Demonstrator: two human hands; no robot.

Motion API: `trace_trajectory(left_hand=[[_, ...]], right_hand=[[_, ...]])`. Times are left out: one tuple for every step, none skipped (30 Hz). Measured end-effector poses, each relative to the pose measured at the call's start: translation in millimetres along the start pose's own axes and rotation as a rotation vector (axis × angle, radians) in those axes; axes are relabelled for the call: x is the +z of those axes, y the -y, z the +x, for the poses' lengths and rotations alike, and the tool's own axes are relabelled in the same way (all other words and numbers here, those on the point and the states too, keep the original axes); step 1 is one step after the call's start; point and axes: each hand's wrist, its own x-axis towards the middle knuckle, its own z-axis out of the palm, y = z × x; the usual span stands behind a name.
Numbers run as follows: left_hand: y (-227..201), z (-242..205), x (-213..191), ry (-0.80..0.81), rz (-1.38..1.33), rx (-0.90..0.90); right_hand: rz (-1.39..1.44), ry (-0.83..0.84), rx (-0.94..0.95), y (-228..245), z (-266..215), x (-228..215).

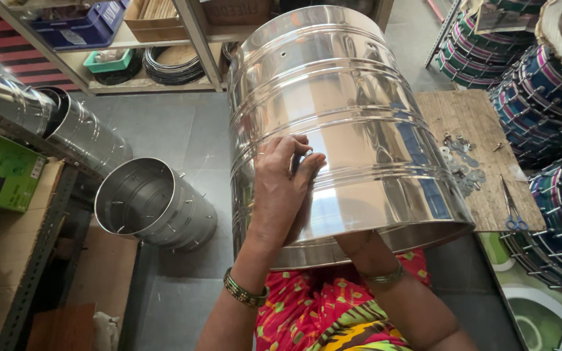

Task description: The person inserts bolts into pre-drilled holes on a large metal drum shell, then reaches for washers and nuts to secure them. They repeat this process for multiple fasteners around the drum's circumference.

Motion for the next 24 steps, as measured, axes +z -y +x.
trace_trajectory(left_hand=[[0,0,0,-0.001,-0.002,0.001],[1,-1,0,0.004,-0.009,-0.007],[1,-1,0,0.008,-0.017,-0.015],[1,-1,0,0.01,-0.024,-0.021],[1,-1,0,0.008,-0.021,-0.017],[1,-1,0,0.004,-0.017,-0.013],[1,-1,-1,0.001,-0.013,-0.009],[2,-1,-1,-0.002,-0.012,-0.005],[2,0,-1,-0.004,-0.01,-0.001],[2,-1,-2,-0.005,-0.009,0.002],[3,-1,-2,-0.006,-0.011,-0.006],[3,-1,-2,-0.005,-0.014,-0.014],[3,-1,-2,-0.004,-0.017,-0.021],[3,-1,-2,-0.004,-0.02,-0.02],[3,-1,-2,-0.003,-0.023,-0.019],[3,-1,-2,-0.003,-0.027,-0.019],[3,-1,-2,-0.003,-0.02,-0.02],[3,0,-2,-0.002,-0.014,-0.022],[3,0,-2,-0.001,-0.008,-0.023],[3,0,-2,-0.006,-0.006,-0.018],[3,-1,-1,-0.011,-0.004,-0.013],[2,0,-1,-0.017,-0.002,-0.008],[2,0,-1,-0.012,0.0,-0.007],[2,0,-1,-0.008,0.002,-0.006]], right_hand=[[0.159,-0.04,0.008,-1,-1,-1],[0.241,-0.06,0.012,-2,-2,-1],[0.258,-0.074,0.012,-2,-3,0],[0.218,-0.073,0.011,-1,-3,2],[0.185,-0.072,0.01,1,-2,4],[0.151,-0.067,0.007,3,-1,7],[0.111,-0.065,0.005,5,-1,11],[0.077,-0.061,0.0,7,0,14],[0.041,-0.061,-0.006,10,1,18],[0.003,-0.063,-0.012,13,1,21],[-0.035,-0.064,-0.021,16,2,25],[-0.073,-0.065,-0.03,20,2,29],[-0.135,-0.068,-0.039,23,2,33],[-0.204,-0.067,-0.058,28,3,36],[-0.324,-0.063,-0.086,32,3,40],[-0.445,-0.059,-0.113,36,3,44],[-0.566,-0.054,-0.139,40,3,47],[-0.688,-0.051,-0.166,44,3,50],[-0.757,-0.058,-0.198,47,3,51],[-0.825,-0.067,-0.23,50,3,53],[-0.892,-0.076,-0.262,51,3,54],[-0.852,-0.073,-0.26,52,4,55],[-0.812,-0.07,-0.257,52,5,55],[-0.772,-0.067,-0.253,51,6,54]])
